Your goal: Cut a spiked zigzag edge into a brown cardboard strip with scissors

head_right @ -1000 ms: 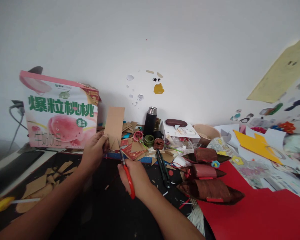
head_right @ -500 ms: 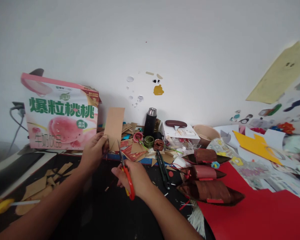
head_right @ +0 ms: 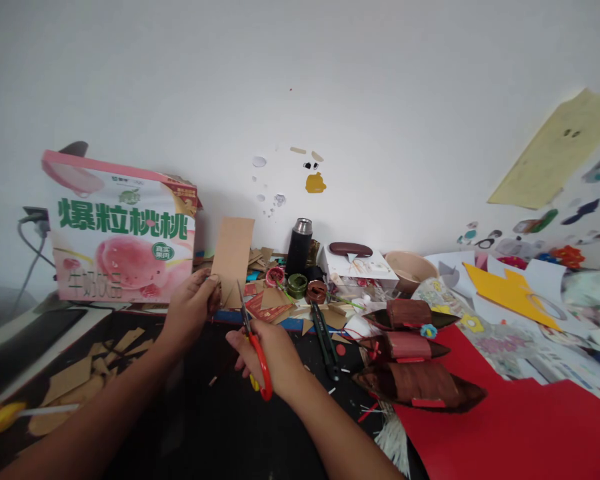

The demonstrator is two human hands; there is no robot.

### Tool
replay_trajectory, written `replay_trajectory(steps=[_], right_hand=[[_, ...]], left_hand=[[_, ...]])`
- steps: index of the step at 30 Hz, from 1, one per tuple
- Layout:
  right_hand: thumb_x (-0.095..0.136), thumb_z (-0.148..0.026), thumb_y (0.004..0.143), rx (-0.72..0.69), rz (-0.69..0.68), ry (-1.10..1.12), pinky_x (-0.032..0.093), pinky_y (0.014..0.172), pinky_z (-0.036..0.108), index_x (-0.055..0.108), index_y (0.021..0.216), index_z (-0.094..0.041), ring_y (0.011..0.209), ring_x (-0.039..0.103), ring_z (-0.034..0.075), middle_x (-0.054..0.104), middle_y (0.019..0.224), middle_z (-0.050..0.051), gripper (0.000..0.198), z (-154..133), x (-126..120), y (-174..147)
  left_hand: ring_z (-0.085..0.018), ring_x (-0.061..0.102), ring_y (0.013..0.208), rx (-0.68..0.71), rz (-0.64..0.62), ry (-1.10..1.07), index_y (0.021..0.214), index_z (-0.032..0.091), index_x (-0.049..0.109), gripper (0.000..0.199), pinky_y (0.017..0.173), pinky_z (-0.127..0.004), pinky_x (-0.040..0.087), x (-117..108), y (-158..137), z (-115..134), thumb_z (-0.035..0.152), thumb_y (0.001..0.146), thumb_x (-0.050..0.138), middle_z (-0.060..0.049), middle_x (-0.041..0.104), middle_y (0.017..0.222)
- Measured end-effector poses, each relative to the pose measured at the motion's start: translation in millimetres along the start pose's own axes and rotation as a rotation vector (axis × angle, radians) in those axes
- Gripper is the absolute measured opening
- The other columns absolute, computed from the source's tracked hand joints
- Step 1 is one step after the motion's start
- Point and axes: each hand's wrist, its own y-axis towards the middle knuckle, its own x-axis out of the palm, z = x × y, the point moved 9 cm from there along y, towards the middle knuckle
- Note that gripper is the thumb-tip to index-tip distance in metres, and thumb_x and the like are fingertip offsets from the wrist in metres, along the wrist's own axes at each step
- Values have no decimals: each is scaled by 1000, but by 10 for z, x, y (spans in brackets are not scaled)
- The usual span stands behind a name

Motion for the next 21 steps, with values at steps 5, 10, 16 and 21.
replay_trajectory(steps=[5,10,16,21], right_hand=[[53,-68,101,18,13,-41,42,39,17,59,97,-20,42,58,12,65,60,-3,49,36,-31,-10],[55,-69,99,43,37,-53,43,38,18,58,89,-20,40,57,12,60,55,-4,50,43,-59,-12],[57,-68,98,66,50,-93,39,36,17,53,83,-21,36,53,11,54,49,-6,50,-4,-57,-20],[53,-62,101,27,55,-115,40,36,17,52,82,-22,37,53,11,54,51,-6,45,13,-51,-11]], left_hand=[[-10,41,41,1,12,-15,68,23,49,29,41,-20,34,10,-9,-6,31,95,54,6,44,47],[-10,41,41,2,7,-8,67,23,49,30,40,-20,33,27,-20,13,30,95,54,6,44,47],[-10,40,41,22,6,9,67,23,49,31,42,-20,34,19,-17,-16,31,96,54,6,45,48],[-10,40,41,4,13,-7,66,24,47,31,41,-20,33,27,-21,-50,31,95,54,6,44,47]])
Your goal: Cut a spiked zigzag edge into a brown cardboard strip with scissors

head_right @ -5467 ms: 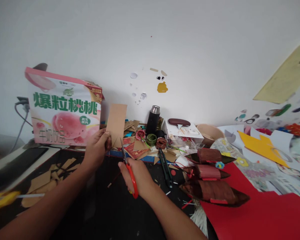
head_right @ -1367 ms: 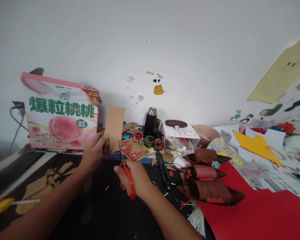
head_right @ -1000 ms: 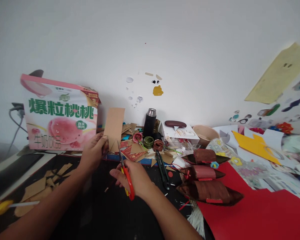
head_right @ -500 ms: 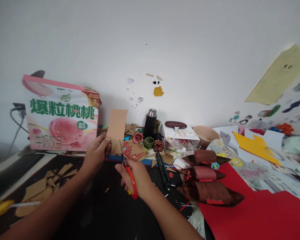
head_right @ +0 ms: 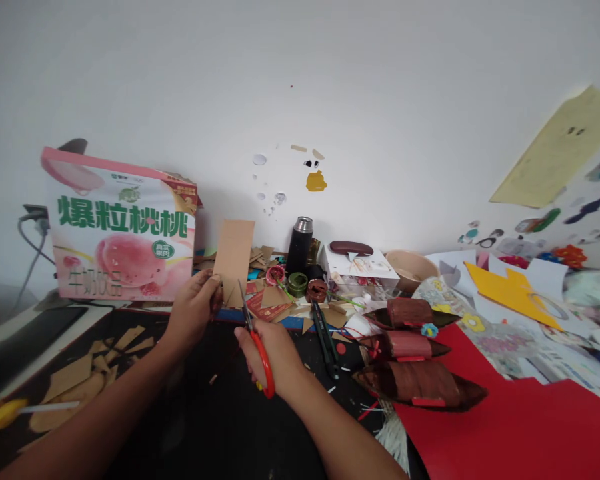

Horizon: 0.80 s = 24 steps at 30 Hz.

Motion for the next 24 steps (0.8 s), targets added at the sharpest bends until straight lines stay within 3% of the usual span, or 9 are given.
replay_trajectory(steps=[13,19,24], right_hand=[[55,-42,100,29,41,-49,38,35,20,50,79,-23,37,51,13,48,51,-6,29,-46,-25,-7],[56,-48,101,83,30,-65,37,33,19,50,81,-24,36,52,14,47,47,-7,32,39,6,-5],[56,-52,102,27,-5,-6,41,36,19,54,86,-23,38,53,13,52,51,-6,34,53,31,2]], left_hand=[[-11,41,40,-14,-1,-7,69,24,48,27,40,-21,32,8,-2,6,31,94,54,6,45,47],[-10,40,41,-9,1,-11,69,23,49,28,40,-20,33,-6,12,-16,32,95,56,6,45,48],[-10,39,40,-7,-10,-24,70,23,49,28,40,-20,33,2,8,-12,34,95,56,7,45,49]])
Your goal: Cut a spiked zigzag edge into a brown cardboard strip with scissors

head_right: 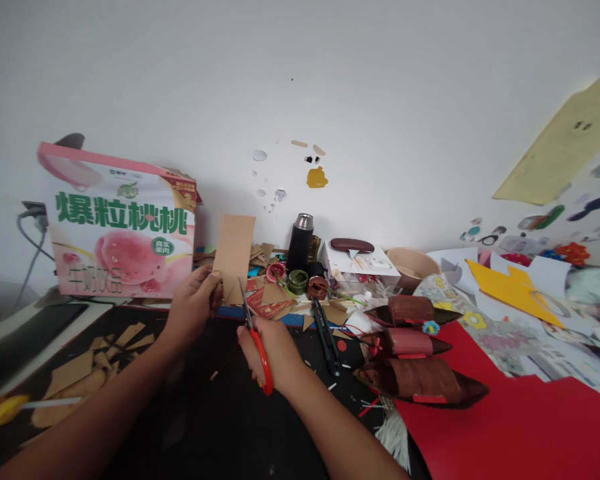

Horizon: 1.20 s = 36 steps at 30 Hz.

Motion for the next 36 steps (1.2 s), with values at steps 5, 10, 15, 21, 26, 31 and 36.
replay_trajectory(steps=[5,10,15,21,26,31,36], right_hand=[[57,-54,103,-75,-44,20,51,50,21,59,93,-20,50,65,15,64,58,-2,36,-58,-7,-13],[61,-58,101,-76,-77,73,57,57,24,61,98,-19,58,71,18,69,65,1,38,-79,4,-6],[67,-56,97,-79,-59,136,58,57,23,60,96,-19,58,70,15,68,67,0,38,-107,-16,11],[56,-60,102,-9,-17,103,45,39,18,58,94,-20,42,59,12,61,56,-4,40,21,-26,21],[55,-57,102,2,6,76,45,38,18,55,88,-21,40,56,12,57,53,-5,38,34,-42,19],[55,-52,102,-16,20,54,41,35,18,53,83,-22,36,52,12,53,50,-6,36,-33,-43,3],[54,-45,103,-47,33,3,38,35,19,50,82,-23,36,52,13,51,48,-7,31,-76,-44,2]], left_hand=[[-10,40,41,-1,-2,2,71,23,50,26,40,-20,33,-6,1,20,33,95,56,7,44,48],[-11,39,40,-9,-11,21,71,23,50,25,39,-21,32,-10,14,31,31,94,55,6,45,47],[-11,42,42,18,-59,68,73,22,53,24,42,-21,35,32,-7,56,34,94,56,6,47,49],[-10,41,42,16,-59,53,73,22,52,25,43,-21,35,48,-25,36,37,94,56,6,47,49],[-11,40,42,12,-58,32,76,22,53,24,44,-22,35,64,-20,-1,39,93,57,7,47,48],[-11,38,41,-10,-58,15,78,22,53,22,42,-22,32,70,-20,-34,37,93,56,7,46,48],[-10,39,42,0,-65,16,77,22,54,22,43,-22,34,77,-21,-22,34,94,54,6,46,49]])
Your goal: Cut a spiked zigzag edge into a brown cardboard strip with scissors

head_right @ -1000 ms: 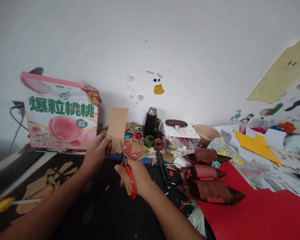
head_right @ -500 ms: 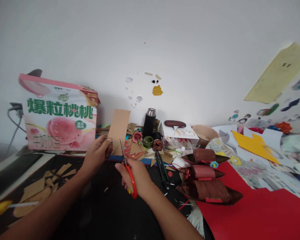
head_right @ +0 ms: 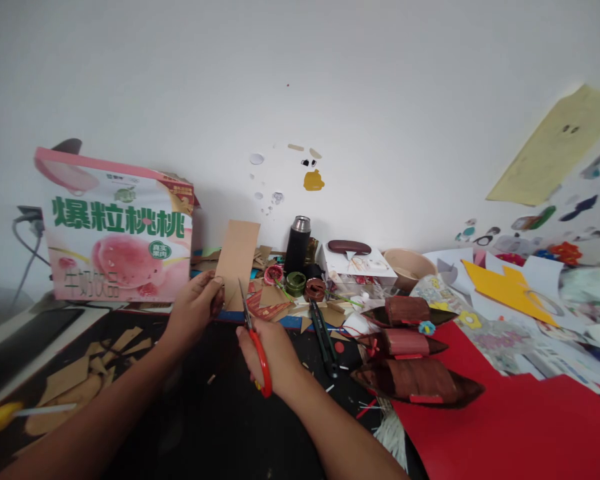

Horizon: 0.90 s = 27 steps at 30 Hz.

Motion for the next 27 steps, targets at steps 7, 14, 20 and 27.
replay_trajectory(steps=[7,14,20,27], right_hand=[[55,-40,102,28,31,-18,36,33,19,50,78,-23,35,52,13,49,48,-6,29,70,13,30],[60,-51,99,72,-21,95,41,36,19,54,85,-22,38,53,12,53,51,-7,32,80,61,-5],[56,-60,102,-40,-63,88,51,50,21,58,93,-20,50,65,15,64,58,-1,41,79,80,13],[64,-63,97,-18,-69,164,57,55,24,58,99,-19,54,69,16,69,64,0,44,116,88,42]], left_hand=[[-10,39,42,-17,9,-14,78,22,54,22,41,-21,32,-25,19,-81,37,93,58,7,47,50],[-10,40,43,-2,6,15,79,22,54,22,43,-22,33,-35,16,-66,38,94,57,7,48,51],[-11,41,43,1,4,57,78,21,55,22,44,-22,34,-42,10,-31,37,94,56,6,48,50],[-10,40,43,1,-28,31,73,22,51,28,43,-21,32,18,4,-28,41,93,58,7,45,50]])
